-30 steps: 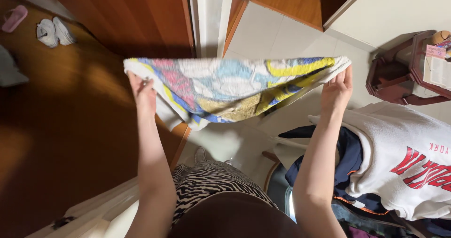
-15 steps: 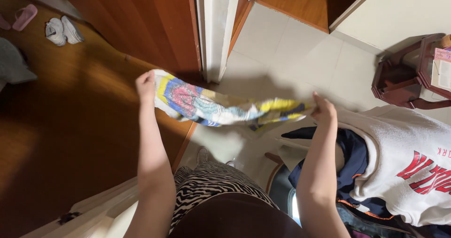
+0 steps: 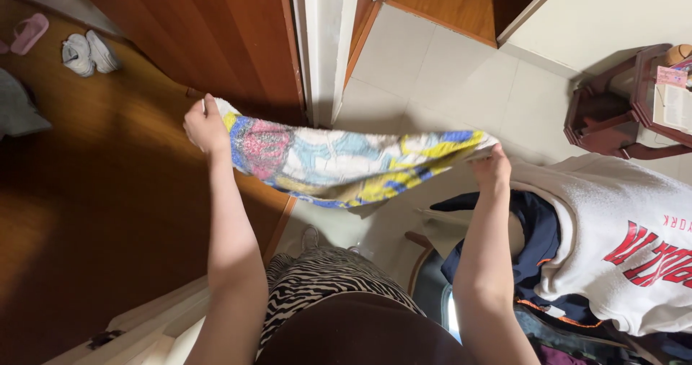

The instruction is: Fold laundry on a glass table and organize the piles.

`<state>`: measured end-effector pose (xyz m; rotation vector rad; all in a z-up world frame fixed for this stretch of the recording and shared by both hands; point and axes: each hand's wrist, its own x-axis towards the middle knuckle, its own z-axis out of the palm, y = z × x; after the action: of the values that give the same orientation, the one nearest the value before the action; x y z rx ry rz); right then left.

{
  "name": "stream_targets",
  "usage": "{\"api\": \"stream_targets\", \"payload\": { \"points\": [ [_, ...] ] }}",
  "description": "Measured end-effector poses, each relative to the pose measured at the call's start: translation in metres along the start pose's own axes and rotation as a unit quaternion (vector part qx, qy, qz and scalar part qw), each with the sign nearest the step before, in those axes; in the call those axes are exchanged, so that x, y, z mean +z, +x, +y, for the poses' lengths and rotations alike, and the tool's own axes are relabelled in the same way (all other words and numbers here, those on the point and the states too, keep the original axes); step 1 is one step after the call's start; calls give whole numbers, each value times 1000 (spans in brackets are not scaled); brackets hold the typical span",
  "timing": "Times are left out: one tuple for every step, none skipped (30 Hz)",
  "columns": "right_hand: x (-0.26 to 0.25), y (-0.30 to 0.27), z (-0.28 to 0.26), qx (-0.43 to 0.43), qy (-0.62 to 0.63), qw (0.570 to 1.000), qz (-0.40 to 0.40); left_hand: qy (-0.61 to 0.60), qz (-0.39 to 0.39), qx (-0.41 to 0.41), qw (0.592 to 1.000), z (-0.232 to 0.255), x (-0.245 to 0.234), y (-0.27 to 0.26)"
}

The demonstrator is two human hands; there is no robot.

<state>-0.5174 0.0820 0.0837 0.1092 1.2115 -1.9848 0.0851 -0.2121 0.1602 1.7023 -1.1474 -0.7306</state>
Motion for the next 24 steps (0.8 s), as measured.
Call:
{"api": "stream_targets", "payload": {
  "points": [
    [12, -11, -2, 0, 1, 1000, -2, 0, 1, 1, 1000, -19, 4, 13],
    [23, -23, -6, -69, -9, 994, -88, -66, -19, -26, 997, -38, 10, 24],
    [34, -35, -9, -137, -19, 975, -175, -131, -40, -52, 989, -57, 16, 36],
    [47, -47, -14, -137, -20, 975, -174, -131, -41, -53, 989, -63, 16, 37],
    [61, -59, -18, -150, -105, 972, -146, -279, -72, -66, 955, -69, 16, 39],
    [77, -71, -21, -162, -188, 962, -117, -419, -101, -76, 899, -74, 14, 42],
    [82, -71, -23, -161, -188, 962, -118, -419, -100, -76, 899, -66, 8, 37],
    [87, -72, -26, -170, -294, 935, -102, -458, -110, -68, 880, -58, 4, 32],
    [91, -73, -29, -177, -396, 897, -85, -495, -120, -60, 858, -49, 0, 27],
    [79, -55, -31, -177, -397, 897, -83, -496, -121, -61, 858, -44, 0, 23],
    [67, -36, -33, -206, -413, 885, -53, -485, -113, -46, 866, -38, 0, 19],
    [57, -16, -35, -235, -429, 872, -23, -474, -104, -30, 874, -32, -1, 16],
    [37, 5, -41, -235, -430, 872, -23, -475, -104, -31, 873, -32, 1, 16],
    [19, 28, -45, -244, -375, 893, -43, -457, -92, -29, 884, -32, 1, 18],
    [0, 51, -50, -253, -318, 912, -62, -439, -80, -27, 894, -32, 1, 19],
    [8, 38, -51, -253, -318, 911, -62, -440, -80, -26, 894, -33, 1, 19],
    [16, 25, -53, -225, -212, 948, -82, -446, -78, -28, 891, -33, 2, 20],
    [24, 13, -56, -193, -104, 971, -100, -452, -76, -29, 889, -34, 2, 20],
    [21, 7, -55, -194, -104, 970, -100, -453, -76, -29, 888, -40, 6, 22],
    [21, 4, -53, -200, -70, 971, -108, -443, -70, -10, 894, -46, 8, 26],
    [21, 1, -52, -206, -36, 971, -116, -433, -64, 9, 899, -52, 10, 30],
    [17, 3, -50, -205, -36, 971, -118, -433, -61, 10, 899, -47, 7, 28],
    [12, 4, -49, -226, -46, 968, -102, -326, -36, 52, 943, -43, 4, 26],
    [6, 5, -47, -246, -56, 964, -85, -213, -10, 92, 973, -40, -1, 23]
  ]
}}
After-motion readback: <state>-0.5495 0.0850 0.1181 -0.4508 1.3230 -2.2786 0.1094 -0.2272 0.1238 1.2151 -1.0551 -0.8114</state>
